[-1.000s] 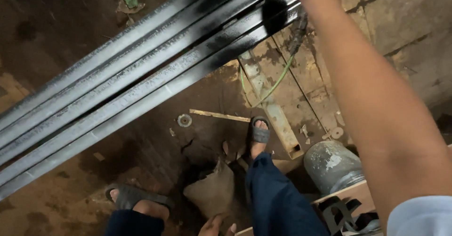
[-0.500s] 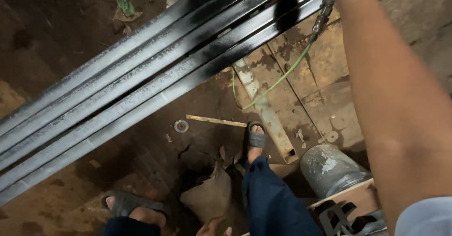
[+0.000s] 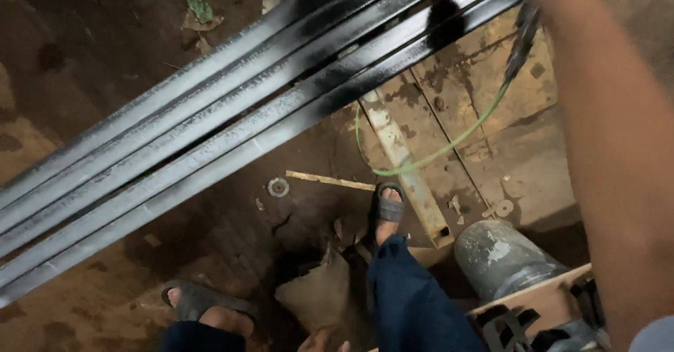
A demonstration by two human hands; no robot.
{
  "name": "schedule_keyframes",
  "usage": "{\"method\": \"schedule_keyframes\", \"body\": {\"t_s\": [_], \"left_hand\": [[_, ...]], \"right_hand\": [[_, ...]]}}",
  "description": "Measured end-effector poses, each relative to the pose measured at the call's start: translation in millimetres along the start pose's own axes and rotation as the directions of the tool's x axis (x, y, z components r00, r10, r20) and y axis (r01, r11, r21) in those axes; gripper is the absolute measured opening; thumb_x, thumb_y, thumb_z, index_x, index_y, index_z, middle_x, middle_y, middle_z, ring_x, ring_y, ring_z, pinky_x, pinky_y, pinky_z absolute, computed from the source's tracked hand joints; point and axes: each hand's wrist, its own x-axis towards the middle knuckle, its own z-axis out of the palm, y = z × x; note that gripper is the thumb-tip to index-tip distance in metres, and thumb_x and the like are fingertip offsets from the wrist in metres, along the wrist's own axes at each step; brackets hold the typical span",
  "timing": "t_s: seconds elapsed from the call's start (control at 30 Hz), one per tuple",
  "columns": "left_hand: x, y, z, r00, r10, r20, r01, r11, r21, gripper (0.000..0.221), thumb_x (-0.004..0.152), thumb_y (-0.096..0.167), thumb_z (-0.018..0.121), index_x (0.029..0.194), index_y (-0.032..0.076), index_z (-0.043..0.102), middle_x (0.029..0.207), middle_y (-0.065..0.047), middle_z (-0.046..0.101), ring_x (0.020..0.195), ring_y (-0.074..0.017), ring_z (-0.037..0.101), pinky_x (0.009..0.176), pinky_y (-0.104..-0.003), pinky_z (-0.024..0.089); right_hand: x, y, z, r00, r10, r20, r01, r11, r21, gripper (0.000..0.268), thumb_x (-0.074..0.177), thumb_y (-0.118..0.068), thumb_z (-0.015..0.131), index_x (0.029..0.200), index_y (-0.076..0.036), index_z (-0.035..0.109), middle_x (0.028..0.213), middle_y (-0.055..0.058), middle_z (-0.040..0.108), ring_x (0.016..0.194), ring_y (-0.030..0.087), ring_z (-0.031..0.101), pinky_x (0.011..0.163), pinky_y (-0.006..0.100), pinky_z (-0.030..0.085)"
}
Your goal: Spray painting long metal bars with black paint using a pneumatic spray gun.
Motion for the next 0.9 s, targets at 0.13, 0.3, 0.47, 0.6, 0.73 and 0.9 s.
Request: {"method": "schedule_keyframes", "body": {"t_s": [0.13, 0.3, 0.47, 0.6, 0.73, 0.9], "left_hand": [[2.3, 38.1, -49.4, 0.889, -0.118, 0.442, 0.039, 0.982, 0.183, 0.072, 0.072, 0.089, 0.05, 0.135, 0.054, 0.059, 0.142, 0.013, 0.062, 0.132, -0.0149, 0.062, 0.115, -0.028, 0.05], [1.5, 68.9, -66.3, 0.839, -0.182, 0.513, -0.011, 0.936, 0.351, 0.069, 0.089, 0.081, 0.045, 0.149, 0.048, 0.042, 0.15, 0.003, 0.051, 0.134, -0.0222, 0.055, 0.11, -0.034, 0.049], [0.6, 81.3, -71.0, 0.81, -0.176, 0.559, 0.004, 0.956, 0.295, 0.069, 0.087, 0.083, 0.042, 0.148, 0.052, 0.044, 0.154, 0.008, 0.048, 0.135, -0.0187, 0.055, 0.113, -0.032, 0.047], [-29.0, 114.7, -95.5, 0.883, -0.01, 0.47, -0.102, 0.972, 0.213, 0.058, 0.093, 0.072, 0.05, 0.144, 0.046, 0.049, 0.137, -0.002, 0.06, 0.119, -0.026, 0.063, 0.096, -0.036, 0.055], [-41.7, 180.4, -144.9, 0.788, -0.188, 0.586, -0.009, 0.948, 0.317, 0.064, 0.094, 0.08, 0.033, 0.151, 0.051, 0.039, 0.136, -0.005, 0.055, 0.117, -0.0268, 0.061, 0.092, -0.042, 0.052], [-49.8, 163.0, -145.2, 0.853, 0.184, 0.489, -0.238, 0.97, 0.05, 0.058, 0.1, 0.065, 0.044, 0.147, 0.032, 0.047, 0.121, -0.015, 0.064, 0.111, -0.0305, 0.064, 0.095, -0.038, 0.051]], "right_hand": [[-14.5, -0.7, 39.7, 1.0, -0.001, 0.021, 0.001, 1.0, -0.005, 0.015, 0.096, -0.011, 0.065, 0.083, -0.018, 0.06, 0.07, -0.005, 0.071, 0.053, 0.007, 0.065, 0.044, 0.024, 0.061], [-81.7, -28.7, 82.5, 0.998, -0.045, -0.035, 0.041, 0.994, -0.104, 0.017, 0.088, -0.036, 0.075, 0.088, -0.021, 0.067, 0.077, -0.004, 0.074, 0.066, 0.008, 0.07, 0.062, 0.026, 0.05], [-144.6, -75.5, 121.3, 0.986, 0.018, 0.168, -0.007, 0.998, -0.067, 0.042, 0.09, -0.051, 0.072, 0.096, -0.012, 0.059, 0.057, -0.003, 0.071, 0.049, 0.004, 0.065, 0.052, 0.023, 0.053], [-178.8, -76.7, 142.5, 0.962, 0.043, 0.271, -0.077, 0.99, 0.118, 0.029, 0.093, -0.038, 0.071, 0.084, -0.011, 0.064, 0.061, 0.001, 0.068, 0.045, 0.011, 0.068, 0.044, 0.025, 0.056], [-209.9, -88.8, 153.1, 0.945, 0.028, 0.326, -0.05, 0.997, 0.058, 0.031, 0.093, -0.04, 0.069, 0.082, -0.012, 0.067, 0.062, -0.001, 0.068, 0.047, 0.01, 0.069, 0.051, 0.024, 0.056], [-260.5, -92.8, 141.9, 0.9, 0.104, 0.424, -0.118, 0.993, 0.006, 0.047, 0.084, -0.053, 0.069, 0.112, -0.014, 0.064, 0.098, 0.001, 0.07, 0.086, 0.014, 0.069, 0.081, 0.03, 0.055]]}}
